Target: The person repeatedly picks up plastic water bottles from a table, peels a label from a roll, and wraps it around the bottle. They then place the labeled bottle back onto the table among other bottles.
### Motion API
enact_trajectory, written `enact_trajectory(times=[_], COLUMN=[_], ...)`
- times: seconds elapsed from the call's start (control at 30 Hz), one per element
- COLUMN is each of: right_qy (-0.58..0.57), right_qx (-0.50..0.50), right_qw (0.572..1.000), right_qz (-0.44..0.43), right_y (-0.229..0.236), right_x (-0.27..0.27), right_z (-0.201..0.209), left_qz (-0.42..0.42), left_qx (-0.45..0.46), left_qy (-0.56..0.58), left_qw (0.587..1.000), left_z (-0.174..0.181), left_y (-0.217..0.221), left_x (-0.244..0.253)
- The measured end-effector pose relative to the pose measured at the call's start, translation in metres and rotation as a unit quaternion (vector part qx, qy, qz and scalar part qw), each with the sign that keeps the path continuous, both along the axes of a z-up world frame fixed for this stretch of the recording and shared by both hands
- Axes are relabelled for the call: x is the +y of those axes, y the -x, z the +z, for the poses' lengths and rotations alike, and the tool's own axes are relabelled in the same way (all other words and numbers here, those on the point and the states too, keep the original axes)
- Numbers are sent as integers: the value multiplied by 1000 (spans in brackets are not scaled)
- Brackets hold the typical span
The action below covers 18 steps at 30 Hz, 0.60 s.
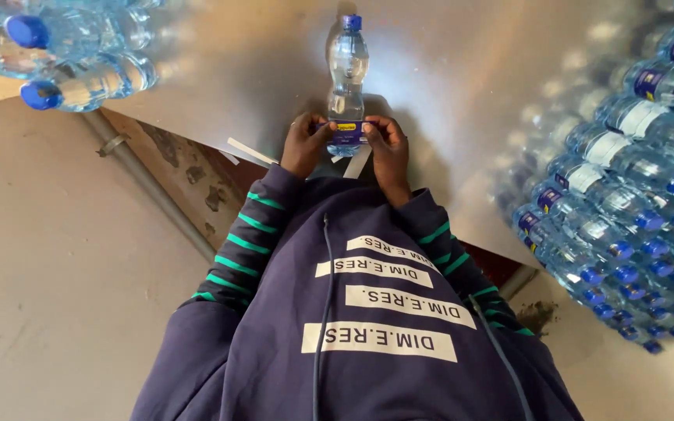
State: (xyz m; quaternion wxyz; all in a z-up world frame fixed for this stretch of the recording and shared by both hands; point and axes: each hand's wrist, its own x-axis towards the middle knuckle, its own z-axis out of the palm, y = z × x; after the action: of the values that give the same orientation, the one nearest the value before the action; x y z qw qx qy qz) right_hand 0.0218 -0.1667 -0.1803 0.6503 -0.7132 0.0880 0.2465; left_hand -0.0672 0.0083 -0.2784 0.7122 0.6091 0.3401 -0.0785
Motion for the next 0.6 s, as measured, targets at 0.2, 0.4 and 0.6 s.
enact_trajectory(times=[0.2,0.4,0.6], right_qy=[-5,-10,-14], right_qx=[4,10,-8], right_qw=[1000,1000,1000], right_qz=[-19,-20,-21], right_y=[2,1,1], right_x=[-4,-3,-3], right_z=[-6,0,-6], left_qz=[29,12,24], left_qx=[18,31,34], left_qy=[24,16,24], left_qw=[999,999,999], left_z=[46,52,67], left_y=[-15,-20,-24], left_x=[1,3,2])
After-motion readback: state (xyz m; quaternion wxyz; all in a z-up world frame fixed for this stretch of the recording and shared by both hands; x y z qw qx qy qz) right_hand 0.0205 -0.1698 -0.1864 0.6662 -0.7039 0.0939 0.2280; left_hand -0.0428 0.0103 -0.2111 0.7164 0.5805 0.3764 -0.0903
